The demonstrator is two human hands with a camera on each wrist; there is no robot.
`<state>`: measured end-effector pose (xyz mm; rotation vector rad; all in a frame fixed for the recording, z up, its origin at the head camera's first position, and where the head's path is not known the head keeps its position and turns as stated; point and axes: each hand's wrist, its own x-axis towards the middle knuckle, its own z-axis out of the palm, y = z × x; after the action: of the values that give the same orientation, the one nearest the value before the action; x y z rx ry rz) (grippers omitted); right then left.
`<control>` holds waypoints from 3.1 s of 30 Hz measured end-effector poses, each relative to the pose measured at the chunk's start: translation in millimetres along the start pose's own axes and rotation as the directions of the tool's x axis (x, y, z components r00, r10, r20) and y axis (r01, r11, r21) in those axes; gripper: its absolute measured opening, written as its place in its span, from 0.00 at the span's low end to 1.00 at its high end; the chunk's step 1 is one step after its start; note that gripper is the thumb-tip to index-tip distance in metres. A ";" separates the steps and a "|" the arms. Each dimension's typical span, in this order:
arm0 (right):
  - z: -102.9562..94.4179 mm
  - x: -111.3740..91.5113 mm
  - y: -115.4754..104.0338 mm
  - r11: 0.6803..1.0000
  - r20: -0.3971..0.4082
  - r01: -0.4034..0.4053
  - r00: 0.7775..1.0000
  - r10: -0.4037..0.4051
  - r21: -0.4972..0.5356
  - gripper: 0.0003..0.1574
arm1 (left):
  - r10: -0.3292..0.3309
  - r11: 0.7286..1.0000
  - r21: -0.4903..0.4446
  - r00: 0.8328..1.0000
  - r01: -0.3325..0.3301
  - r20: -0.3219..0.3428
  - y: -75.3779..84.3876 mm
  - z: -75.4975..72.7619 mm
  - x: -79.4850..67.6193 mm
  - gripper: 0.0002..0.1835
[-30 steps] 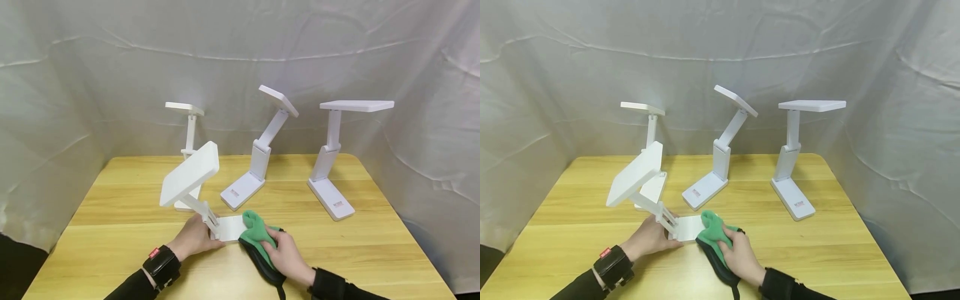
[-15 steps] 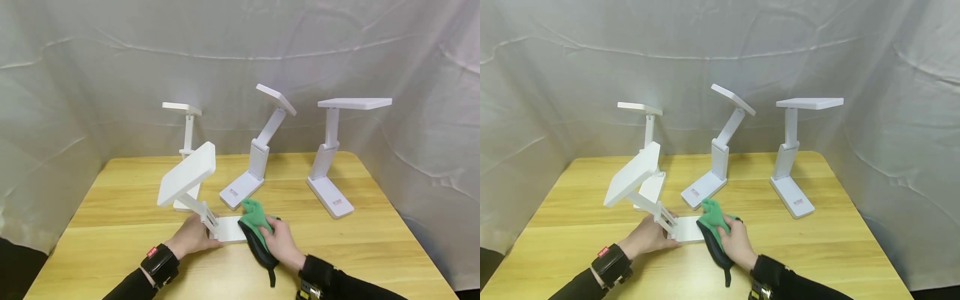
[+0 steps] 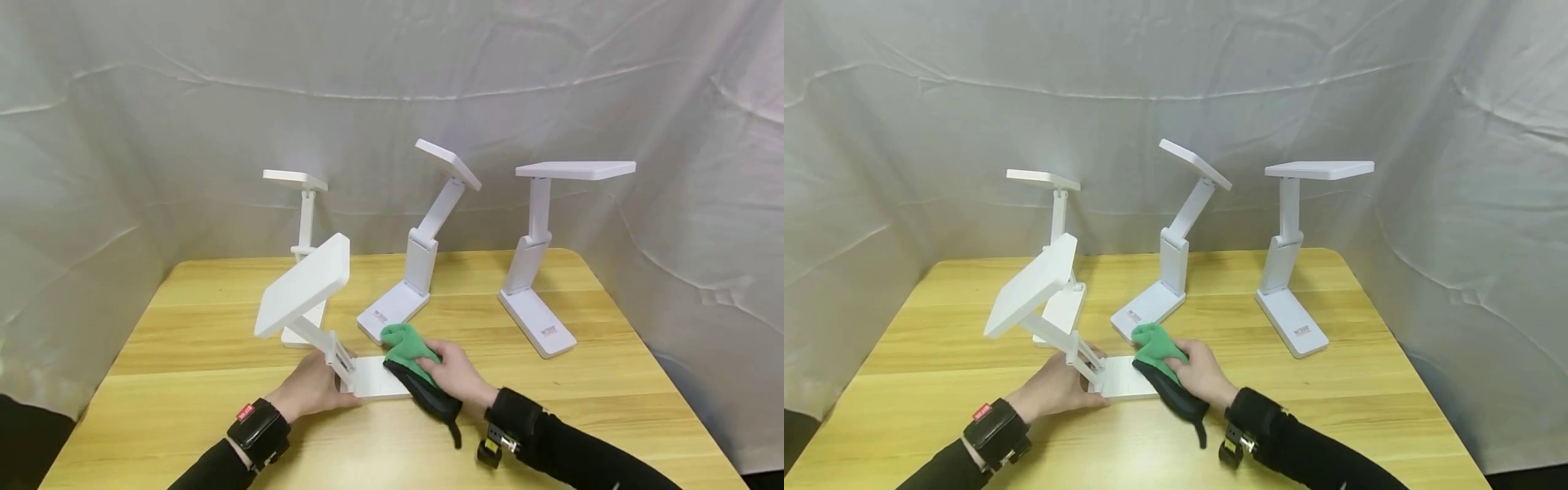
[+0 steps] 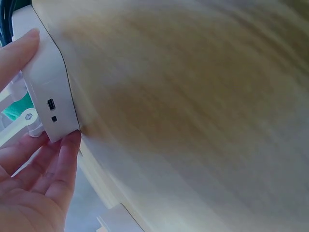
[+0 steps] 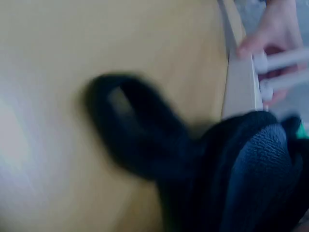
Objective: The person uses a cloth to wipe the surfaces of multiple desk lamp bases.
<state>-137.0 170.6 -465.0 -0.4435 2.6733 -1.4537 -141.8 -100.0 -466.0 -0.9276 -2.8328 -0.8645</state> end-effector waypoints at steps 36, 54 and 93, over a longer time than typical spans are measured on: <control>-0.8 31.2 10.0 0.980 0.073 0.085 0.995 -0.073 -0.179 0.06 | -0.007 1.000 -0.016 1.000 0.007 -0.013 0.5 -0.8 2.6 0.39; -18.8 2.2 10.2 0.907 0.261 0.279 0.944 -0.199 -0.315 0.42 | -0.011 1.000 -0.020 1.000 0.011 -0.001 -1.2 0.3 1.2 0.40; -30.8 21.1 11.1 0.834 0.454 0.376 0.874 -0.175 -0.404 0.53 | 0.026 0.999 -0.029 1.000 -0.026 -0.002 -3.6 -1.5 1.2 0.38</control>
<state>-165.6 195.3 -455.7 -1.0837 2.6629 -0.5968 -145.0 -102.5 -466.3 -0.9640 -2.8077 -0.9059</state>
